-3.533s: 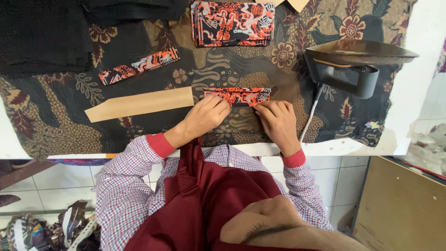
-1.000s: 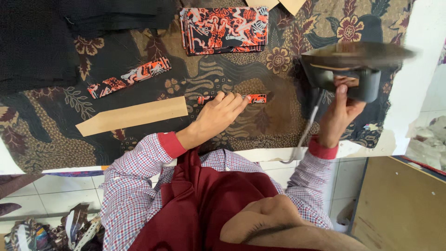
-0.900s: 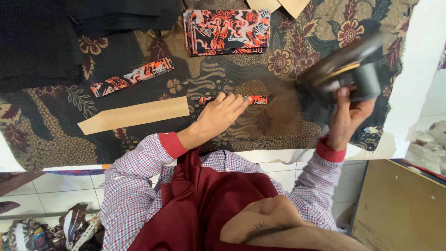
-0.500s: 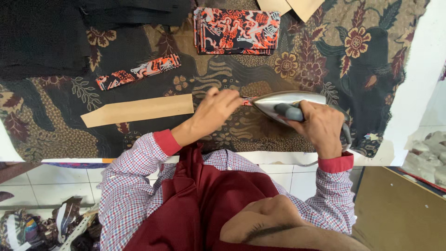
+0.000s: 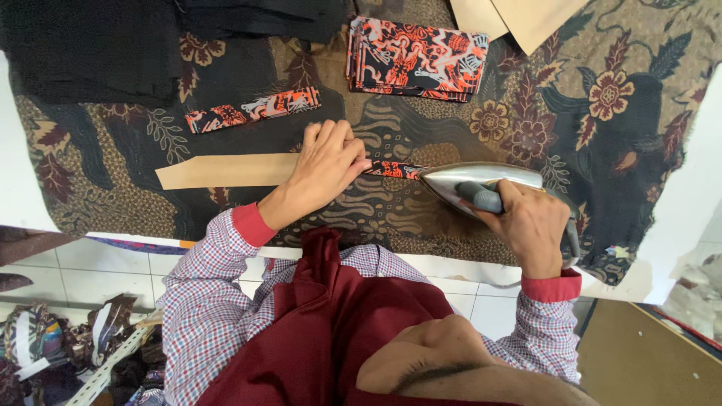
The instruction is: The person repeatedly folds narrow strips of patterned fabric over a cardboard template and presses them with a handheld iron. The person stacks finished strips on the table and continues the same folding and pressing sequence on new strips.
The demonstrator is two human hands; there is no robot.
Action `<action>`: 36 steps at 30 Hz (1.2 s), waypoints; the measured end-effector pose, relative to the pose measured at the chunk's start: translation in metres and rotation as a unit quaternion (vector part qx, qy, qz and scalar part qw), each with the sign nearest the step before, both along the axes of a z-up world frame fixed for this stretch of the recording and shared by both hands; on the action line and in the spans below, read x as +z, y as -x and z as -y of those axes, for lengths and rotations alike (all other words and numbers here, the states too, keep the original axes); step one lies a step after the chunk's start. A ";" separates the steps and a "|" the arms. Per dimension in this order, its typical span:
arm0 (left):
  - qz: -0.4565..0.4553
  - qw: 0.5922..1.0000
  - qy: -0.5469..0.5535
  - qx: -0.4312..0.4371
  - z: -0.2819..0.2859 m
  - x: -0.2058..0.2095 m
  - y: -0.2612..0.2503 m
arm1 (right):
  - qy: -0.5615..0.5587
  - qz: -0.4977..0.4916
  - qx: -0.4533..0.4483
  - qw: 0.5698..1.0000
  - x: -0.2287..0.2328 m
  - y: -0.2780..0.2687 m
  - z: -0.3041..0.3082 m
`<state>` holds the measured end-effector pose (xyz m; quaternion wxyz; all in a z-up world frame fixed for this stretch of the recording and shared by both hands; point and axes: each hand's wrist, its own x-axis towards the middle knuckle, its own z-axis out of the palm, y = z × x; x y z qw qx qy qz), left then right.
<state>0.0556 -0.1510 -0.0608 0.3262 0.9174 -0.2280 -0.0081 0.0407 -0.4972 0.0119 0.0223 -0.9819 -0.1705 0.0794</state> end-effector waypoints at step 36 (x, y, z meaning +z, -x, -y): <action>-0.012 0.999 0.000 0.048 -0.012 0.003 -0.003 | -0.033 -0.039 0.071 0.996 -0.005 -0.020 -0.101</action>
